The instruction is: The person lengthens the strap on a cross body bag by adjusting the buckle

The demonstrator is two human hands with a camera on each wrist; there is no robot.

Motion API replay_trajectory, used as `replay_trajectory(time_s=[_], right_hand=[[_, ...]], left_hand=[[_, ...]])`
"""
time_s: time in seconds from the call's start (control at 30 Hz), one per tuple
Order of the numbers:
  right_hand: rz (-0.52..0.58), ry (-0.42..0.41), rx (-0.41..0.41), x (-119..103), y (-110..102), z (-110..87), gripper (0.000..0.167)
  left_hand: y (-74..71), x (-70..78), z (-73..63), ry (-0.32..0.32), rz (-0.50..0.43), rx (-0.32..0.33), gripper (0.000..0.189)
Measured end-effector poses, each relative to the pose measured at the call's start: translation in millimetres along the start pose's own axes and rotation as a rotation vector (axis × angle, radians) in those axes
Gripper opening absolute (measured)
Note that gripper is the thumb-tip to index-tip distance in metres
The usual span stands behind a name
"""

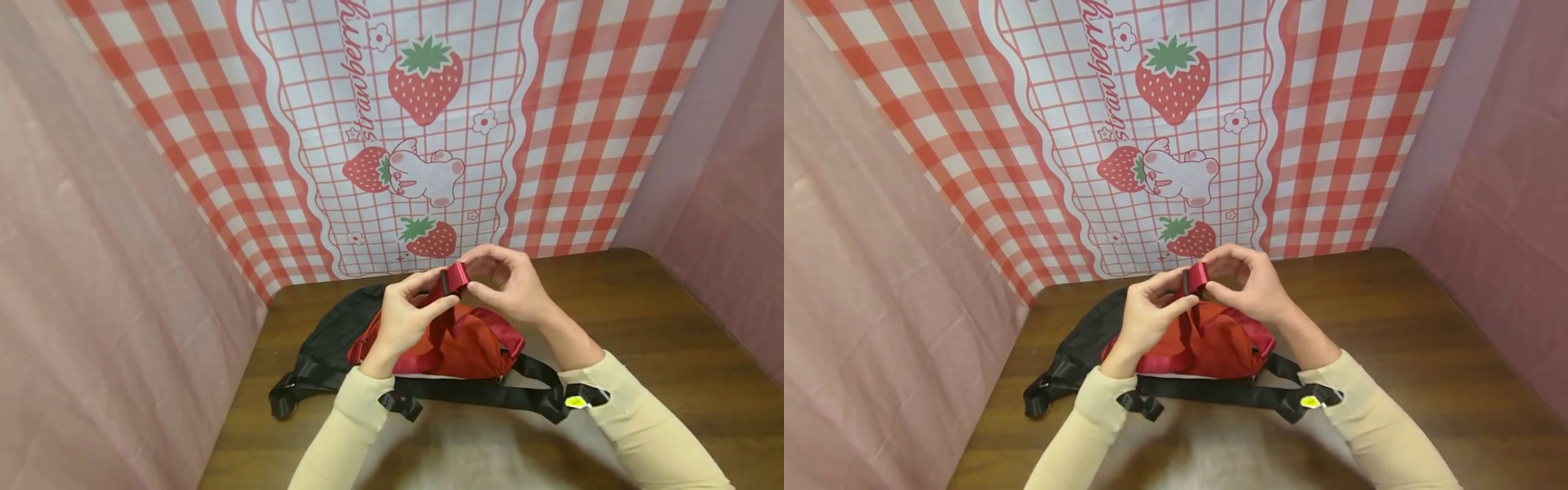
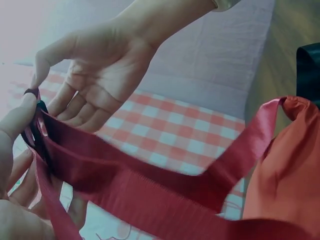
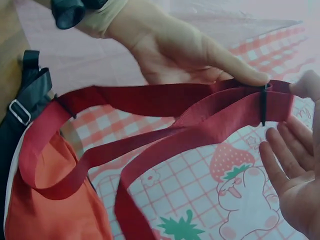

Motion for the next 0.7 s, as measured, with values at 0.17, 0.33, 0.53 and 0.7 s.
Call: replay_trajectory(time_s=[0.17,0.33,0.53,0.7], right_hand=[[0.135,0.010,0.048,3.5,-0.3,-0.2,0.033],[0.115,0.099,0.026,8.7,8.5,-2.9,0.036],[0.224,0.048,0.146,5.9,4.9,-0.2,0.041],[0.303,0.029,0.140,3.3,1.7,1.6,0.044]], left_hand=[[-0.5,-3.5,-0.9,-0.020,-0.056,0.019,0.046],[2.2,-0.3,-0.9,-0.011,-0.086,-0.011,0.047],[3.4,-0.6,-0.5,-0.020,-0.084,-0.026,0.047],[0.2,-3.7,-0.5,-0.036,-0.054,-0.031,0.049]])
Point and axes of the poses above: each hand's wrist, its own z-axis towards the middle knuckle, its own y-axis out of the palm, x = y × z, the point moved 4 cm from there along z, towards the middle knuckle, and after that the axes turned 14 degrees about x, right-handed, at the moved point
